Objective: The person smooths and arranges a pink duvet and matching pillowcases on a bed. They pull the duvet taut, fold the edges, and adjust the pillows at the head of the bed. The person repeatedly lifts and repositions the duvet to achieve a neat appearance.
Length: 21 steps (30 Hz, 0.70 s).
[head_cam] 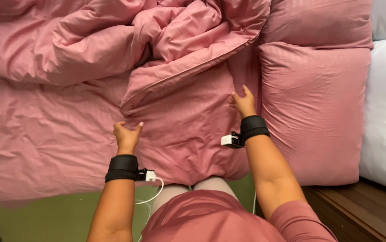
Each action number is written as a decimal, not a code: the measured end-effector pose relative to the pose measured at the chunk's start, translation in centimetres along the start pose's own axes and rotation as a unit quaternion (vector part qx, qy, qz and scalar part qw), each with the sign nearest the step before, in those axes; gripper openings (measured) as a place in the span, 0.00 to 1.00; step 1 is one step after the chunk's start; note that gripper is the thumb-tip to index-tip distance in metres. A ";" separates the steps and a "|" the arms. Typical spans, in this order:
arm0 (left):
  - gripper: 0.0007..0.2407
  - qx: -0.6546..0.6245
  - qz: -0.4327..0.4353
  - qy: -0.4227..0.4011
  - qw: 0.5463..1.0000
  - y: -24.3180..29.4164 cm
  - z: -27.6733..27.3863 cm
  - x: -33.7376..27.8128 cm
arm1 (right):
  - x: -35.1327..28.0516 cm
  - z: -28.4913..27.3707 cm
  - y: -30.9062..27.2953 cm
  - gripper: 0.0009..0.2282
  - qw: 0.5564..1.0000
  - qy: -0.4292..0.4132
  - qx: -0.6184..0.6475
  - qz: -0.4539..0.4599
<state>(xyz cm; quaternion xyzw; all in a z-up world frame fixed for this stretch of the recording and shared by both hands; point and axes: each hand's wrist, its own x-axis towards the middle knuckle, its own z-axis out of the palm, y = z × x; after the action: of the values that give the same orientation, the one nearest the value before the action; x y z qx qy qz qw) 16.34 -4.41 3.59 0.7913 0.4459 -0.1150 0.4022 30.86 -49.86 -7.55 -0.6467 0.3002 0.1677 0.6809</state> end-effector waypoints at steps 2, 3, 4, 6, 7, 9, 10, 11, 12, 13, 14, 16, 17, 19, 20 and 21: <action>0.34 -0.089 -0.036 -0.007 0.995 -0.5 0.7 -0.1 | -1.0 2.5 -2.9 0.41 0.999 -0.008 0.040 0.026; 0.39 -0.176 -0.070 -0.015 0.982 -0.6 1.1 -0.1 | -1.4 3.8 -4.5 0.46 0.995 -0.014 0.081 0.052; 0.39 -0.175 -0.075 -0.013 0.982 -1.3 1.2 0.0 | -2.4 4.7 -5.0 0.46 0.995 -0.015 0.079 0.057; 0.50 -0.267 -0.224 -0.132 0.928 -2.3 1.2 0.3 | -4.1 6.9 -6.6 0.46 0.980 0.009 0.075 0.183; 0.50 -0.270 -0.226 -0.129 0.927 -2.8 1.6 0.8 | -1.6 5.5 -4.1 0.46 0.980 0.005 0.072 0.183; 0.36 -0.292 -0.212 -0.207 0.909 -4.3 2.1 1.2 | 2.8 2.7 1.0 0.18 0.992 0.049 0.028 0.109; 0.36 -0.298 -0.210 -0.200 0.910 -6.5 4.1 2.8 | 2.5 1.3 0.2 0.18 0.993 0.041 0.027 0.106; 0.30 -0.327 -0.181 -0.206 0.905 -8.8 6.0 4.4 | 2.2 -0.1 -0.7 0.14 0.992 0.083 0.071 0.070; 0.25 -0.355 -0.153 -0.210 0.898 -11.2 7.7 5.8 | 1.8 -1.4 -1.4 0.10 0.985 0.123 0.114 0.036; 0.25 -0.360 -0.152 -0.202 0.898 -10.9 8.4 5.8 | 1.3 -1.8 -1.8 0.10 0.986 0.114 0.112 0.035; 0.20 -0.306 -0.016 -0.162 0.938 -10.6 9.3 5.7 | 0.8 -2.5 -2.2 0.13 0.986 0.118 0.113 0.038; 0.16 -0.246 0.119 -0.111 0.956 -7.6 8.8 3.6 | -1.4 -2.9 -3.3 0.16 0.986 0.116 0.111 0.040; 0.18 -0.211 0.089 -0.108 0.967 -5.0 7.5 1.7 | -3.0 -2.7 -4.0 0.22 0.992 0.102 0.069 0.034; 0.22 -0.183 0.061 -0.100 0.976 -2.0 5.5 -1.0 | -5.0 -3.5 -3.5 0.28 0.996 0.084 0.025 0.021; 0.22 -0.169 0.063 -0.108 0.978 -1.8 4.8 -1.7 | -5.0 -4.3 -2.2 0.32 0.997 0.058 -0.024 -0.041; 0.22 -0.155 0.065 -0.116 0.979 -1.6 4.1 -2.5 | -5.0 -5.2 -0.8 0.36 0.991 0.033 -0.073 -0.104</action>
<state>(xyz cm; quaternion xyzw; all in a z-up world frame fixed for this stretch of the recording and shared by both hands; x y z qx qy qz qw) 14.34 -8.47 1.44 0.7276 0.3561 -0.1093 0.5761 26.54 -54.23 -3.66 -0.7273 0.2409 0.0963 0.6354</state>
